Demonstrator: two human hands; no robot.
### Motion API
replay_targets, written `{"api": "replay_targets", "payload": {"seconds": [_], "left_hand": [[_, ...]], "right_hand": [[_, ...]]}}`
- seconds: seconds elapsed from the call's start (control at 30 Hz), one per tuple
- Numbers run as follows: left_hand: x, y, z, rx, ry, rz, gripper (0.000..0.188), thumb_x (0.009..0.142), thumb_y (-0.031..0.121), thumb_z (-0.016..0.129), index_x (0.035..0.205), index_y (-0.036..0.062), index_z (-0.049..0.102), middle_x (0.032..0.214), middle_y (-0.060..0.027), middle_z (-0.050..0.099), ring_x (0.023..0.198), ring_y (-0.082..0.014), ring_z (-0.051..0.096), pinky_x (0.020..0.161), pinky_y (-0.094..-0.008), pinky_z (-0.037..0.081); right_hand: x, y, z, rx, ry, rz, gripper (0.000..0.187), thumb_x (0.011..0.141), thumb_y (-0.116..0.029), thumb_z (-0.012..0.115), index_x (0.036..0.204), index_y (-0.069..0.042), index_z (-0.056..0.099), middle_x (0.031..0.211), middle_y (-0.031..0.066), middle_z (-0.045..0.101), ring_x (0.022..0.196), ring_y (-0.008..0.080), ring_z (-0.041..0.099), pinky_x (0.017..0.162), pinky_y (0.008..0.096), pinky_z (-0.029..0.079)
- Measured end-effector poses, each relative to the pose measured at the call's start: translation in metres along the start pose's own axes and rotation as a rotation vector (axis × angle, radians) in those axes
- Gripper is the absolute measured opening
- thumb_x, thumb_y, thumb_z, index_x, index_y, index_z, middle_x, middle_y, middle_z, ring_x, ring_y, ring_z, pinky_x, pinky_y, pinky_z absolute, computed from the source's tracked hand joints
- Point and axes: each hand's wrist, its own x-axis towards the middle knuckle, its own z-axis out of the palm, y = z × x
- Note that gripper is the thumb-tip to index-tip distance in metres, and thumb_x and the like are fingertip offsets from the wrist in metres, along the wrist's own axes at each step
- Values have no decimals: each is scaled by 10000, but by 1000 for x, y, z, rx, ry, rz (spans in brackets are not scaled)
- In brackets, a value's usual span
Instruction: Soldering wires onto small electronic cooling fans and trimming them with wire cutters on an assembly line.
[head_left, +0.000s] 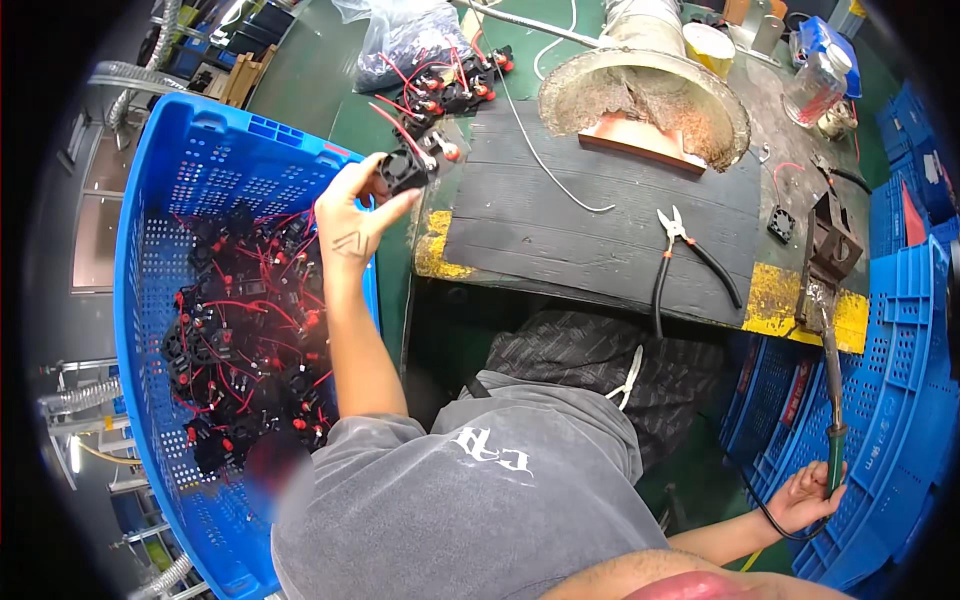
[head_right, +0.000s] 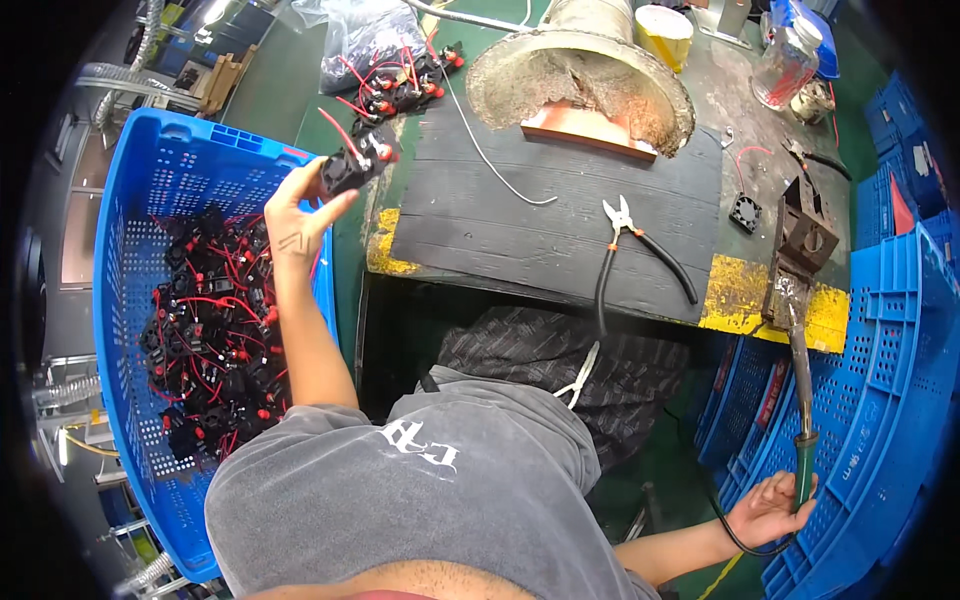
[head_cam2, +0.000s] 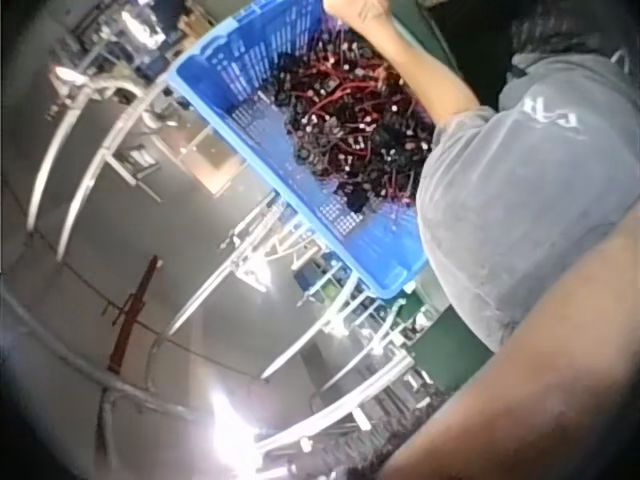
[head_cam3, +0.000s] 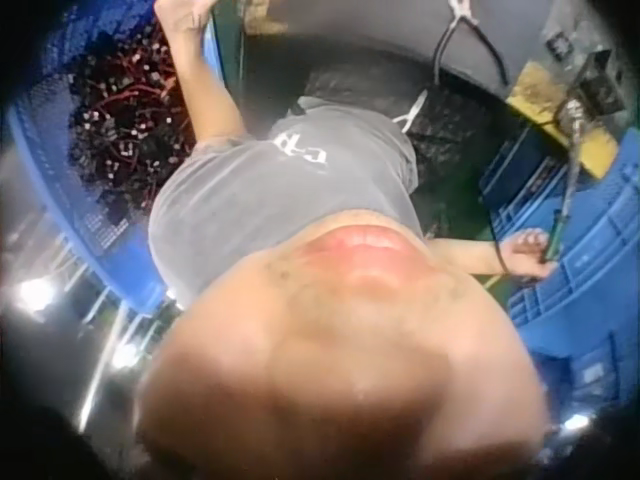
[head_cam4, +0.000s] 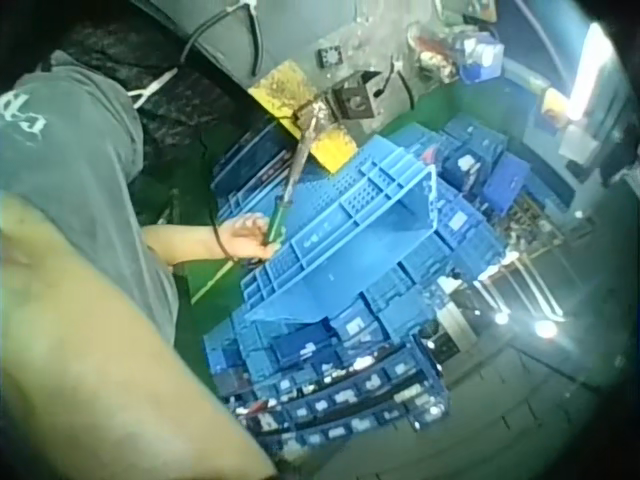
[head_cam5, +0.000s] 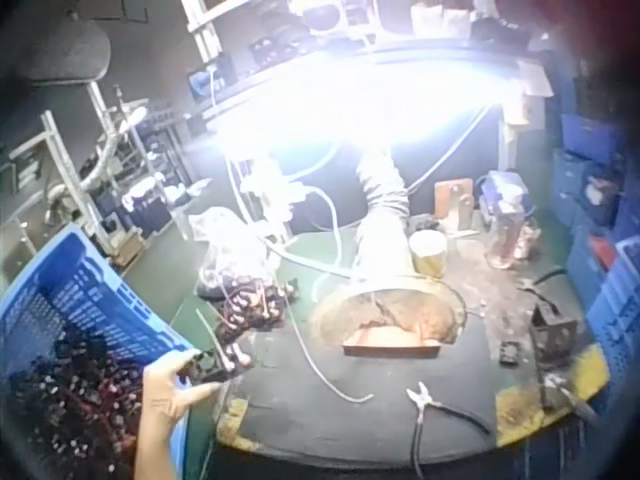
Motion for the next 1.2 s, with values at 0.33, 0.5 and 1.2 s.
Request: {"api": "replay_targets", "payload": {"seconds": [0.33,0.5,1.2], "left_hand": [[55,-63,62,152,67,-3,522,672,218,879,1115,28,680,763,-45,636,663,-123,578,637,-273,487],[59,-79,72,76,-90,-128,557,682,210,869,1158,4,666,696,-22,622,610,-85,530,595,-255,463],[38,-48,51,362,-138,-147,584,744,247,814,1270,109,603,745,-77,626,650,-209,591,639,-337,491]], "right_hand": [[-5,-1,-4,-42,26,-49,449,1004,-348,473,1232,27,571,758,73,503,562,105,407,391,201,370],[-6,-5,2,-54,52,-42,457,1010,-362,456,1199,39,566,733,83,536,534,110,440,410,197,384],[23,3,21,21,-105,61,462,995,-364,479,1221,31,554,743,57,481,554,95,408,370,183,353]]}}
